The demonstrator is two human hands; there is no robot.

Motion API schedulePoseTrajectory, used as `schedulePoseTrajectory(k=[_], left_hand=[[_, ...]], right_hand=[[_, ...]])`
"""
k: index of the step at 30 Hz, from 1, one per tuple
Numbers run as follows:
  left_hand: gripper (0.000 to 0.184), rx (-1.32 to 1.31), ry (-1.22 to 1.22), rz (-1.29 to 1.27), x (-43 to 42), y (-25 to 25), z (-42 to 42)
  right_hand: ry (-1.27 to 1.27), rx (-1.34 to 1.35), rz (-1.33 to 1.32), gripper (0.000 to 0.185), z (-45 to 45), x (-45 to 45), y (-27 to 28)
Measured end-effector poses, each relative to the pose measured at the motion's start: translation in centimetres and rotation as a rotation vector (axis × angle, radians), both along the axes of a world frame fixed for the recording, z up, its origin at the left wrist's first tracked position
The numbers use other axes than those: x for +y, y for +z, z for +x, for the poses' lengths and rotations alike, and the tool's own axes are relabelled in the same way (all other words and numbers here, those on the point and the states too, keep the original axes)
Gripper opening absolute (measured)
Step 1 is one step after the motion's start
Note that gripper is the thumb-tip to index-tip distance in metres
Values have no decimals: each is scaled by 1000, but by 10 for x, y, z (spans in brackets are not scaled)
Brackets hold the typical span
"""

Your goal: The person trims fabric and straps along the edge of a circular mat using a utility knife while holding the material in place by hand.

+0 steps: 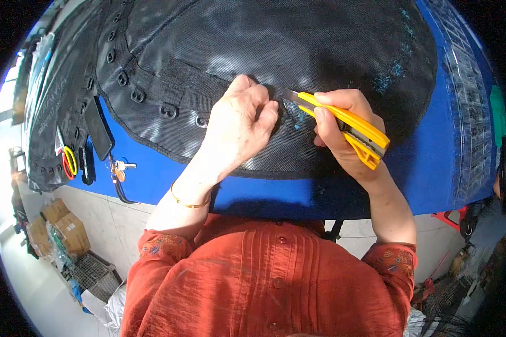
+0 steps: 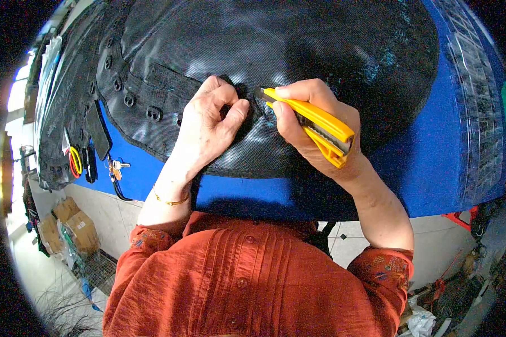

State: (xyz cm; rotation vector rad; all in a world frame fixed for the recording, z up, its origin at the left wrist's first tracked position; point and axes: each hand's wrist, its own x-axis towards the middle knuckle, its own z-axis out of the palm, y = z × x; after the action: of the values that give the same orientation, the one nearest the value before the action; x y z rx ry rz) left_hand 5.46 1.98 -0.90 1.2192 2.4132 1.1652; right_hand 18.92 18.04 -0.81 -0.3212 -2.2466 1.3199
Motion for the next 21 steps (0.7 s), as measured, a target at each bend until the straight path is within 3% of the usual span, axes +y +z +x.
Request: schedulePoseTrajectory(k=[7, 9, 12, 16, 21], left_hand=[[15, -6, 1, -7, 0, 0, 0], [15, 4, -3, -19, 0, 0, -1], [15, -10, -11, -12, 0, 1, -1], [15, -28, 4, -12, -1, 2, 0], [14, -11, 4, -29, -1, 1, -1]], right_hand=[[18, -54, -166, 16, 1, 0, 11], [55, -174, -331, 14, 2, 0, 20], [85, -42, -131, 12, 0, 5, 8], [101, -195, -269, 11, 2, 8, 20], [159, -79, -107, 10, 1, 13, 18]])
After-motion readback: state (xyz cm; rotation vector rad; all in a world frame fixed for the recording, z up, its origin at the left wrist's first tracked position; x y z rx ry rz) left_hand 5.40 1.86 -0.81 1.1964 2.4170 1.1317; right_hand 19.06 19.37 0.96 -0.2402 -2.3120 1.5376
